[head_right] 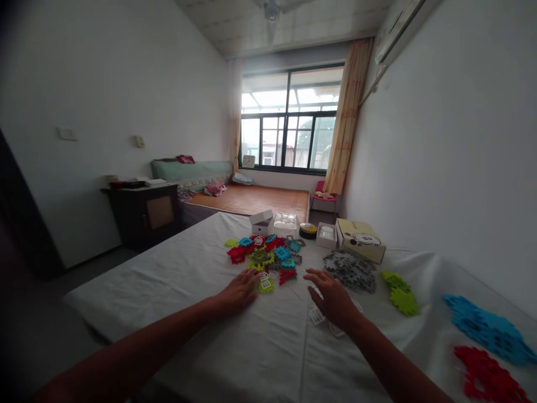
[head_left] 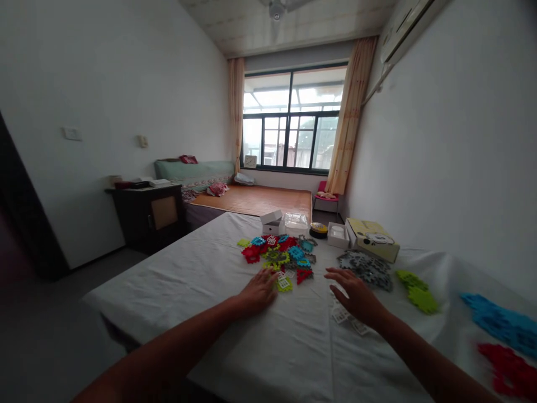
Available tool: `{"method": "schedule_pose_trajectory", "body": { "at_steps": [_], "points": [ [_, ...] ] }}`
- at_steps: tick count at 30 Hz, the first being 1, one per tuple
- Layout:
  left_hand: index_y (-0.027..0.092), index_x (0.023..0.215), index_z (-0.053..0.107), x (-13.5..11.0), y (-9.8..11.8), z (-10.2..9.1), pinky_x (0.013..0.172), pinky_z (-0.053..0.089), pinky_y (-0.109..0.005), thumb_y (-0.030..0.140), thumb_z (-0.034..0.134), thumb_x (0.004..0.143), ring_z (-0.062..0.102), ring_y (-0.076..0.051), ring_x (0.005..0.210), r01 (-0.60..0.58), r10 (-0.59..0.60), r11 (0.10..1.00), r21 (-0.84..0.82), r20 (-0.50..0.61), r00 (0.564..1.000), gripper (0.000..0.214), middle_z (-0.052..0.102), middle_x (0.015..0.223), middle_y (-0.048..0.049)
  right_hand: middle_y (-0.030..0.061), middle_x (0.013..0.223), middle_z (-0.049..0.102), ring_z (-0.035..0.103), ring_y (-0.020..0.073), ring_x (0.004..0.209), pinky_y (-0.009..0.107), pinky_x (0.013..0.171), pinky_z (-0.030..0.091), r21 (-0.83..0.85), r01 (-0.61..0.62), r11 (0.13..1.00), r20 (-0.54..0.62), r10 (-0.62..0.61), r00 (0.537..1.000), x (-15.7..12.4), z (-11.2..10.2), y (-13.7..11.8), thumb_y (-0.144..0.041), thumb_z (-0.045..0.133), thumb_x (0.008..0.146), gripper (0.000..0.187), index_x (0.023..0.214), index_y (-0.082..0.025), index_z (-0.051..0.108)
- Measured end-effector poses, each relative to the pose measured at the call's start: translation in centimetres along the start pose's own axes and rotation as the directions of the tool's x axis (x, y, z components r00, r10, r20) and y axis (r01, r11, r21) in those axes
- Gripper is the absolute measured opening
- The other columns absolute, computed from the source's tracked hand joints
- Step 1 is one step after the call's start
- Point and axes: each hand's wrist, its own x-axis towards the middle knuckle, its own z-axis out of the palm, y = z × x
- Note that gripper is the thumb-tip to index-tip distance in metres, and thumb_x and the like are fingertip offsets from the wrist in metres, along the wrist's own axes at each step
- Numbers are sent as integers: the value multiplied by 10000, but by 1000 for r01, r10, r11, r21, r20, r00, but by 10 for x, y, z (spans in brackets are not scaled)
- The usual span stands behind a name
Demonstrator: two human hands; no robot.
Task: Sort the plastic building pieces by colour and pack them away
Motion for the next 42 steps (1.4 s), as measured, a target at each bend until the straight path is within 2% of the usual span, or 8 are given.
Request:
{"method": "schedule_pose_trajectory", "body": {
  "at_steps": [3, 6, 11, 14, 26, 31, 36, 42],
  "points": [
    [293, 1441, 307, 41, -8, -10, 1144, 145, -461, 549, 404, 901, 140, -289, 1422, -116, 119, 993, 33, -92, 989, 605, 202, 1556, -45, 51, 1261, 605, 571, 212, 1132, 409, 958, 466, 2, 23, 1000, -32, -23, 999, 12, 7, -11, -266, 471, 872, 296, 1127, -275, 621],
    [239, 1422, 344, 90, -36, -32, 1132, 156, -467, 522, 358, 924, 192, -292, 1403, 58, -53, 998, 29, -150, 987, 573, 261, 1530, -87, 52, 1265, 601, 574, 224, 1132, 434, 953, 470, -25, 9, 1000, -114, -12, 993, 17, 13, -6, -286, 474, 880, 278, 1121, -289, 612],
    [247, 1406, 364, 169, -61, -46, 1091, 211, -489, 631, 363, 877, 268, -318, 1367, 63, -63, 998, -3, -83, 995, 653, 364, 1475, -108, 56, 1184, 647, 610, 242, 1073, 465, 889, 498, -99, -46, 994, -273, 18, 962, 8, 35, 20, -240, 422, 892, 271, 1080, -307, 607],
    [254, 1409, 361, 188, -57, -38, 1055, 273, -483, 668, 413, 837, 343, -339, 1322, 38, -39, 999, -30, -28, 999, 708, 400, 1446, -124, 48, 1139, 669, 629, 257, 1035, 468, 840, 516, -127, -33, 991, -252, 0, 968, -5, 44, 33, -230, 445, 873, 265, 1059, -324, 609],
    [240, 1125, 638, 99, -60, -45, 1018, 351, -344, 365, 678, 732, 522, -251, 1132, -221, 216, 969, -110, -58, 975, 414, 625, 1180, -48, 52, 1093, 683, 634, 238, 1015, 442, 870, 514, 38, -91, 995, -242, 97, 965, -10, 40, 28, -243, 450, 880, 235, 1026, -297, 626],
    [189, 829, 674, 79, -59, -43, 885, 426, -288, 354, 751, 653, 580, -214, 980, -172, 155, 975, -141, -121, 980, 253, 646, 1068, -42, 67, 1110, 672, 619, 223, 1036, 421, 898, 498, 84, -60, 995, -189, 75, 979, 8, 27, -6, -233, 437, 892, 237, 1019, -276, 633],
    [206, 843, 672, 70, -58, -37, 818, 425, -270, 415, 693, 739, 576, -199, 939, -111, 66, 982, -155, -273, 960, 235, 648, 986, -37, 49, 1099, 672, 609, 202, 1022, 392, 894, 490, 101, 21, 995, -82, -12, 997, 35, 14, -35, -216, 436, 896, 235, 978, -277, 648],
    [190, 715, 614, 73, -70, -40, 658, 429, -243, 458, 615, 782, 548, -145, 692, 78, -200, 944, -322, -365, 909, 277, 563, 676, 23, 54, 1073, 681, 608, 203, 1018, 375, 885, 480, 133, -7, 991, -175, 31, 984, 36, 38, -35, -168, 442, 886, 236, 991, -244, 639]
  ]
}}
